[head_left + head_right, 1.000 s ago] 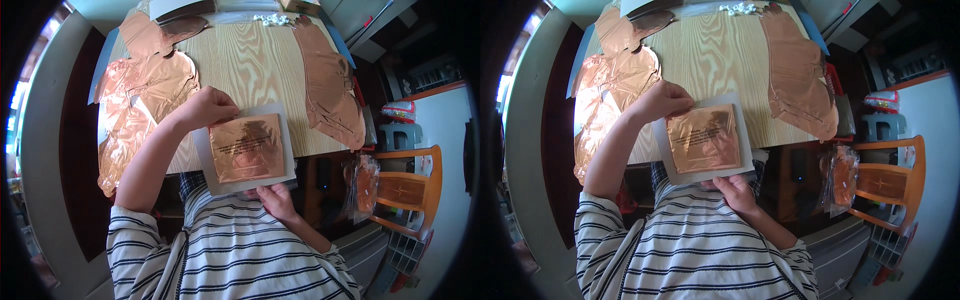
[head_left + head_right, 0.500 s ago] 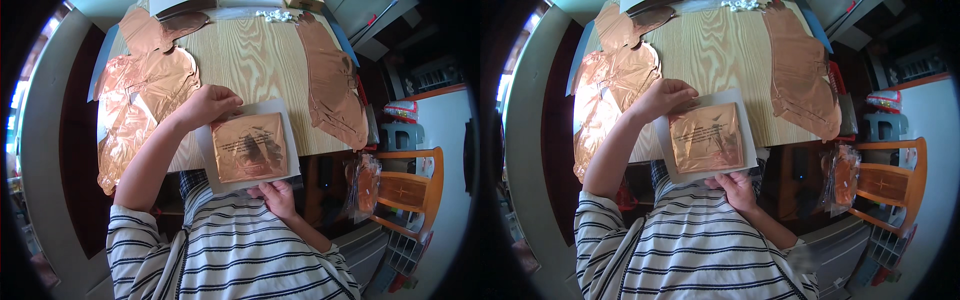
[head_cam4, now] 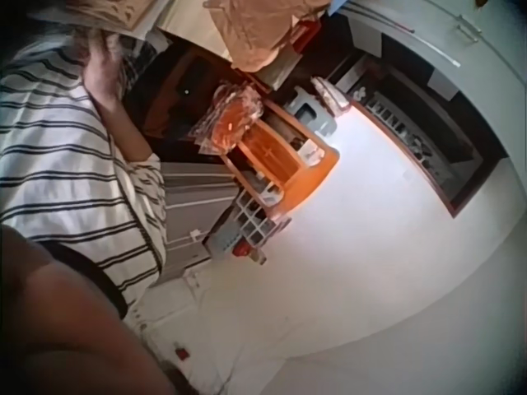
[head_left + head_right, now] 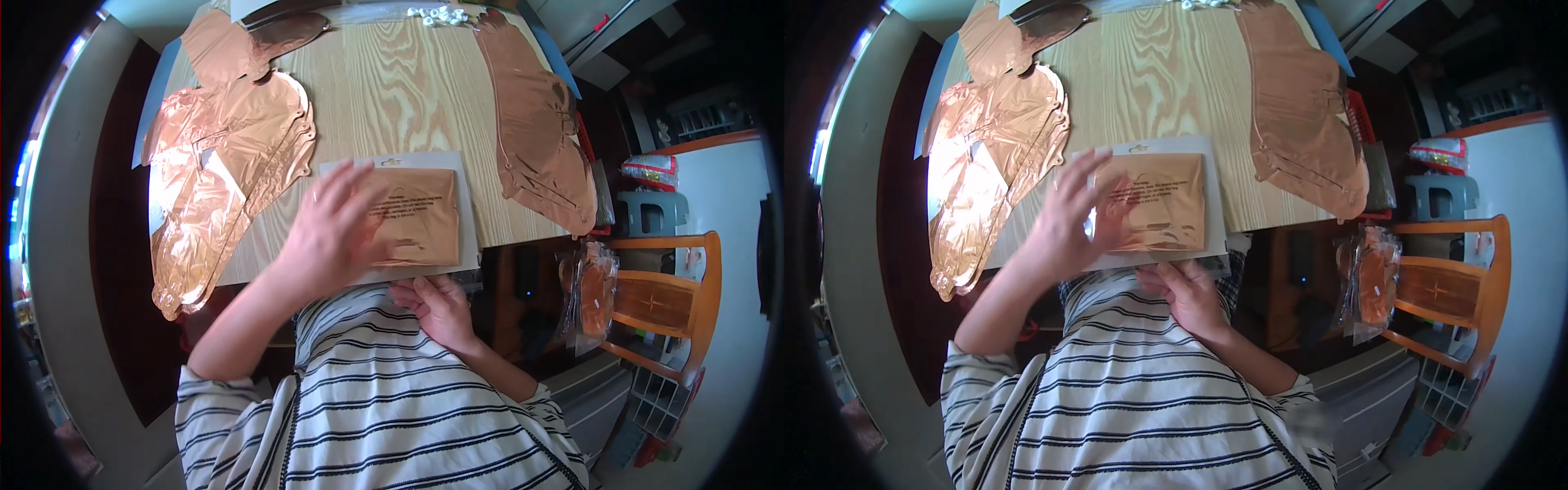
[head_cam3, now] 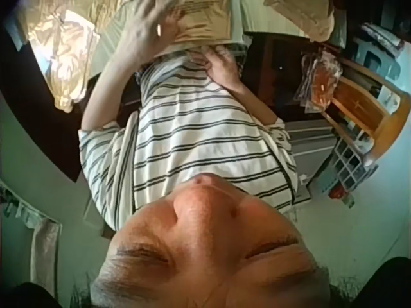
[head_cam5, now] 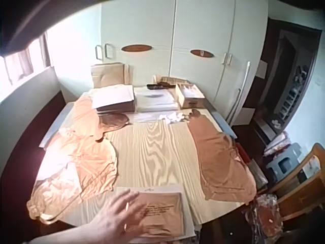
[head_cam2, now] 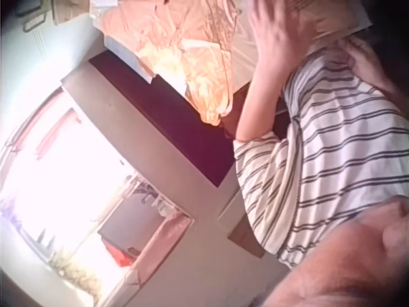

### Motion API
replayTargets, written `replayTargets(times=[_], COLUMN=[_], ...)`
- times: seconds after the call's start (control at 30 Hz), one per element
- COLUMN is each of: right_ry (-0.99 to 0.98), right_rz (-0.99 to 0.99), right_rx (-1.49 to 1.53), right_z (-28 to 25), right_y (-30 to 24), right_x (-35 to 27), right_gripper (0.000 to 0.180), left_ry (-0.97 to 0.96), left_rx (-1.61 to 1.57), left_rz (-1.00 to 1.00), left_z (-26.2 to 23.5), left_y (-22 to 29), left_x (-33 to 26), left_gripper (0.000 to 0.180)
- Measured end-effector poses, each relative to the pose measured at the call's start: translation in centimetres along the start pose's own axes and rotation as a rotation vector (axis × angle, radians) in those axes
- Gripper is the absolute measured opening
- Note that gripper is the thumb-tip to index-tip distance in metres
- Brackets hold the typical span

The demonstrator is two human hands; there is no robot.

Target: Folding metallic foil balloons and placing them into clear plastic packaging sleeves.

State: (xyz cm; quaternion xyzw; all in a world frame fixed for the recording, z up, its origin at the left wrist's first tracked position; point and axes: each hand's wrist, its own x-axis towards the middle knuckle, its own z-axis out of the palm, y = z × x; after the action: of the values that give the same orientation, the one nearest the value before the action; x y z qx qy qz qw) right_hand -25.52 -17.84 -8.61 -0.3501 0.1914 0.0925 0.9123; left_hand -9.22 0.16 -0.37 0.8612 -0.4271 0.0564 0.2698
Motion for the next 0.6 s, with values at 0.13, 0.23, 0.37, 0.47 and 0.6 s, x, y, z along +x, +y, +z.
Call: replayTargets(times=[0.13, 0.23, 0.37, 0.47, 0.6], right_ry=[-0.153, 0.021, 0.17, 0.21, 0.29], right_rz=[0.02, -0.088, -0.222, -0.304, -0.262], right_rx=[-0.131, -0.421, -0.529, -0.533, -0.567], right_z=[-0.3, -2.1, -1.4, -0.5, -0.5], right_y=[-0.9, -1.3, -2.9, -3.2, -3.5], right_x=[-0.4, -1.0, -0.8, -0.4, 0.0], right_gripper=[0.042, 0.039, 0.028, 0.025, 0.028], left_ry=[-0.19, -0.209, -0.19, -0.171, -0.155], left_rx=[0.055, 0.095, 0.11, 0.102, 0.048], left_rz=[-0.04, -0.06, -0.048, -0.035, -0.013], left_z=[2.0, 2.9, 3.2, 3.2, 3.0], left_y=[2.1, 1.5, 1.4, 1.3, 0.9], left_x=[-4.2, -5.2, -5.3, -5.3, -5.3], left_gripper=[0.087, 0.088, 0.086, 0.083, 0.078])
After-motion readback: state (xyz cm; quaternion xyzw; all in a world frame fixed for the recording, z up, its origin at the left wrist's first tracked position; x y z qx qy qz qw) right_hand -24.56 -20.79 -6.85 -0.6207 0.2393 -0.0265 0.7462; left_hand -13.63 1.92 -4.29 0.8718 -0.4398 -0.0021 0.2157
